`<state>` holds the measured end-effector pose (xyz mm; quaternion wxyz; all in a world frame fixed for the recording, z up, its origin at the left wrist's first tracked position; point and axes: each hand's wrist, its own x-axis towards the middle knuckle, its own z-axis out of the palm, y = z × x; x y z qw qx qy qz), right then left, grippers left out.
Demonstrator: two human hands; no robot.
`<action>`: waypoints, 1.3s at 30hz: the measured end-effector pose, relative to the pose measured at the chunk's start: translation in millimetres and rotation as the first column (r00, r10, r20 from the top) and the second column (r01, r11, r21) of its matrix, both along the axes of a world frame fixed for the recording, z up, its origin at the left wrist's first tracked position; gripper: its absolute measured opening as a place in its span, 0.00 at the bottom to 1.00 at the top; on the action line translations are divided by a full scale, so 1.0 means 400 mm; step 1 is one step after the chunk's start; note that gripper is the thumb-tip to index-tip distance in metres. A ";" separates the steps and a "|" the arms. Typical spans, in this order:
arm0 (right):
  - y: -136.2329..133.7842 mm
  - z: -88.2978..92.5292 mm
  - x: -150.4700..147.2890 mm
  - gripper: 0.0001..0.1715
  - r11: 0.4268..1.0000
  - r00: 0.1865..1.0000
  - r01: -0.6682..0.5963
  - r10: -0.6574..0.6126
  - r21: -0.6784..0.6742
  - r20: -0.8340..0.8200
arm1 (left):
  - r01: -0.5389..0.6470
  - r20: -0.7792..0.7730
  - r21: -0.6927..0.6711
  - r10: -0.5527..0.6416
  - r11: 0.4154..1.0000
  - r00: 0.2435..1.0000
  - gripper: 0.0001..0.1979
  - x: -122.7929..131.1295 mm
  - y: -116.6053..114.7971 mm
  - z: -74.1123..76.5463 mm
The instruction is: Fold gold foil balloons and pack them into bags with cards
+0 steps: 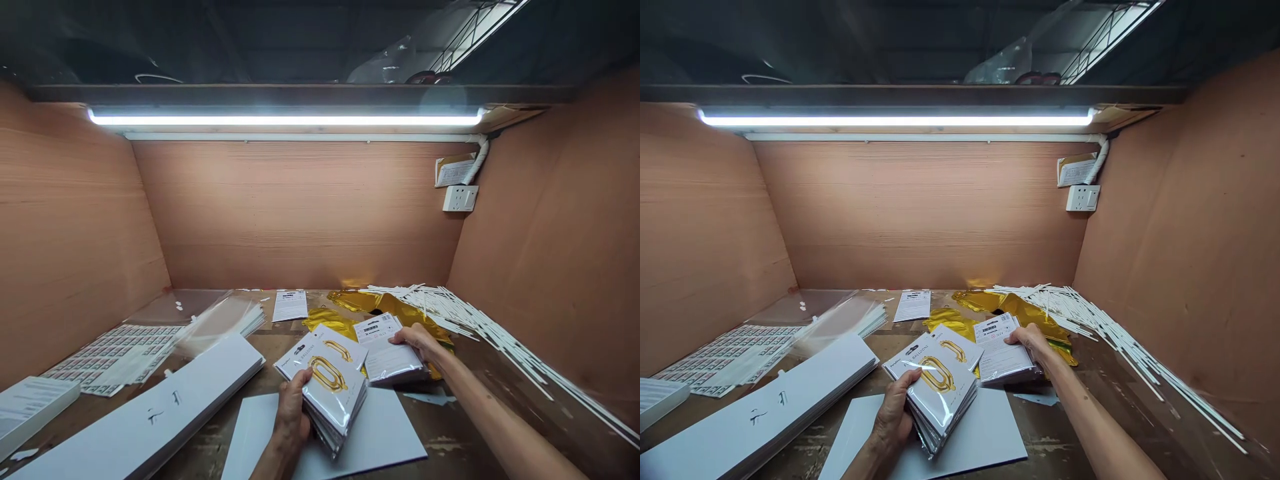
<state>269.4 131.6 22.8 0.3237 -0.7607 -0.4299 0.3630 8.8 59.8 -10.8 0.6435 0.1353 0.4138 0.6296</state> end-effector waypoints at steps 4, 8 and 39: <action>0.005 0.052 0.038 0.07 0.998 0.987 -0.022 0.032 0.065 -0.160 | 0.001 0.037 0.016 -0.002 1.000 0.999 0.14 -0.002 0.006 -0.009; -0.016 0.155 0.059 0.12 0.979 0.922 -0.115 0.169 0.171 -0.350 | -0.024 0.046 -0.010 0.024 1.000 0.999 0.14 -0.004 0.007 -0.018; -0.018 -0.070 -0.296 0.29 0.841 0.772 -0.519 0.384 0.154 0.506 | -0.349 0.103 0.186 0.335 0.919 0.937 0.23 -0.127 0.025 0.087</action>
